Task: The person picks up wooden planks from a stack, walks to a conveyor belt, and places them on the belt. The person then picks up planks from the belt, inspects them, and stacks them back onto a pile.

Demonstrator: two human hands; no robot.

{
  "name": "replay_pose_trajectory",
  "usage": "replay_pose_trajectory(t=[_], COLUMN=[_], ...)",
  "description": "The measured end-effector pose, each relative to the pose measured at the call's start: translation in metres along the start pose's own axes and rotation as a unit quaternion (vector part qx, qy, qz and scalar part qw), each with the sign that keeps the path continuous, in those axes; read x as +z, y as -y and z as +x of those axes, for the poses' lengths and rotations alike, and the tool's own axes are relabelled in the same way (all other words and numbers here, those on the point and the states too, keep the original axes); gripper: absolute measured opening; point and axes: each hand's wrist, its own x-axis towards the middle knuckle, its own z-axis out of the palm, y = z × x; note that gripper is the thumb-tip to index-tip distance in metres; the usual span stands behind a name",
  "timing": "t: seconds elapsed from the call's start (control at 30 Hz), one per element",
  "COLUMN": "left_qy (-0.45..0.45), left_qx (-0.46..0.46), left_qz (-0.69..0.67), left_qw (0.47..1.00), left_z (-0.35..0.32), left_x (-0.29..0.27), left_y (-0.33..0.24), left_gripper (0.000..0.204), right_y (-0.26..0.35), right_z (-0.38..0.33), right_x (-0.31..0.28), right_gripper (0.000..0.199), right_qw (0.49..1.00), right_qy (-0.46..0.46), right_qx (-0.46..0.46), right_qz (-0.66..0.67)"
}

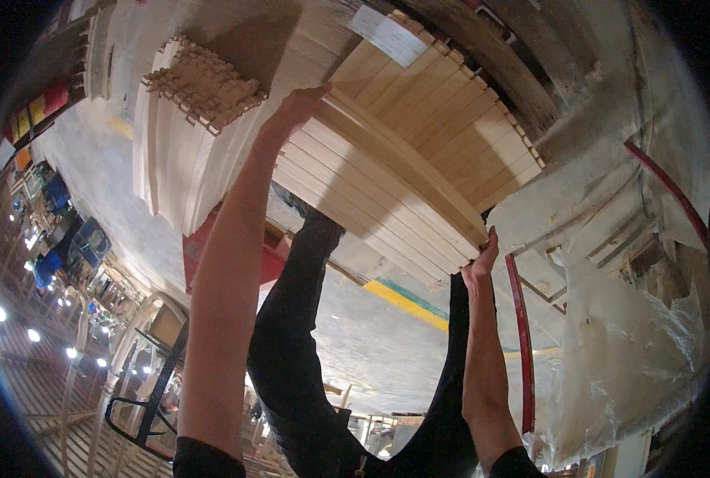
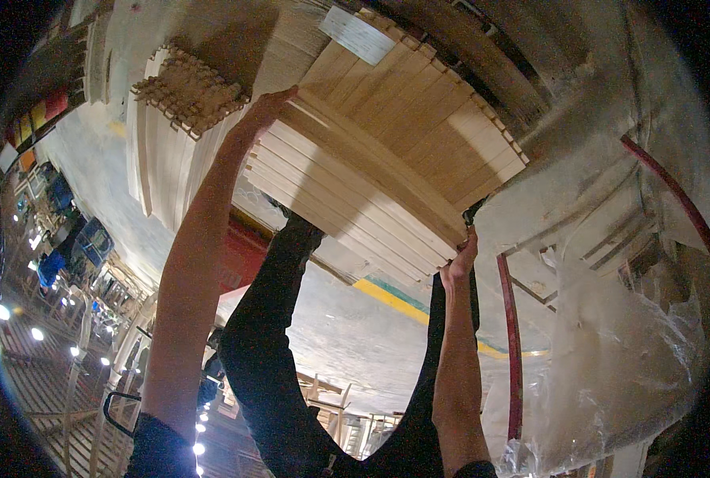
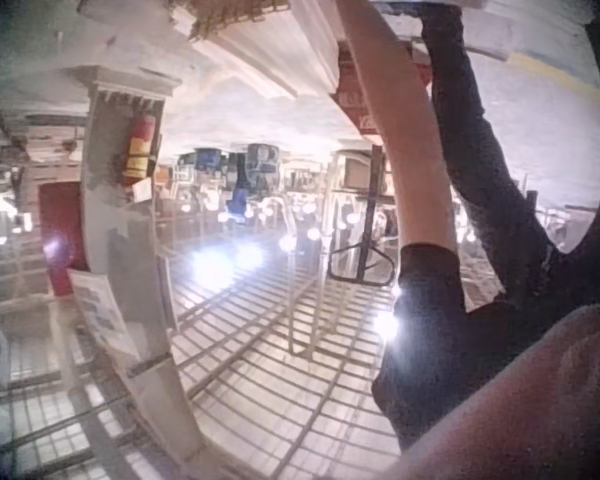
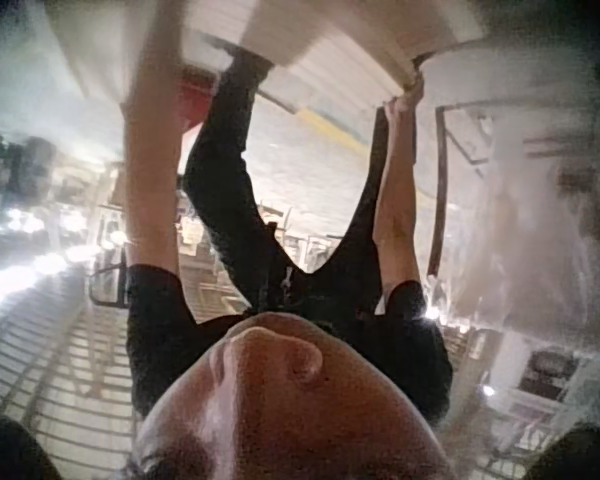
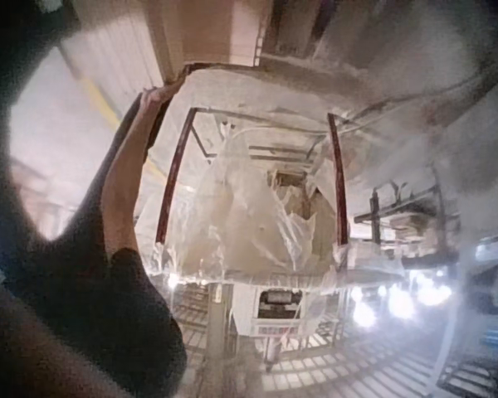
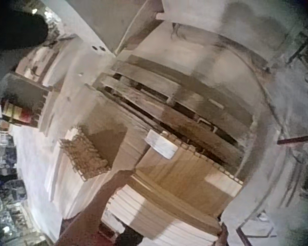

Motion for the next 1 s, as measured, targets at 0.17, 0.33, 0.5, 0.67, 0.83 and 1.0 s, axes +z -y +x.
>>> replay_pose_trajectory(t=[0.17,0.33,0.5,0.67,0.83,1.0], left_qy=[-0.011,-0.036,0.042,0.034,0.026,-0.017], left_qx=[-0.090,-0.008,0.000,0.005,0.044,-0.029], left_qz=[-0.094,-0.078,-0.097,-0.126,-0.137,-0.194], left_qw=[0.991,0.996,0.994,0.991,0.989,0.980], left_z=[-0.021,-0.029,-0.040,-0.060,-0.048,-0.042], left_x=[-0.010,-0.005,-0.006,-0.007,-0.014,-0.023], left_y=[-0.015,0.021,0.017,-0.010,0.010,0.054], left_gripper=[0.089,0.098,0.101,0.092,0.100,0.094], right_y=[0.012,-0.031,-0.029,-0.026,-0.035,-0.046], right_z=[-0.022,-0.006,-0.007,-0.013,-0.001,-0.012], right_x=[0.020,-0.007,-0.008,0.000,-0.018,-0.019], right_gripper=[0.071,0.062,0.062,0.062,0.064,0.065], right_qw=[0.994,0.993,0.986,0.978,0.977,0.967], right_qy=[-0.022,0.091,0.086,0.118,0.104,0.118], right_qx=[0.078,0.032,0.097,0.099,0.099,0.154], right_qz=[0.066,0.074,0.107,0.141,0.157,0.164])
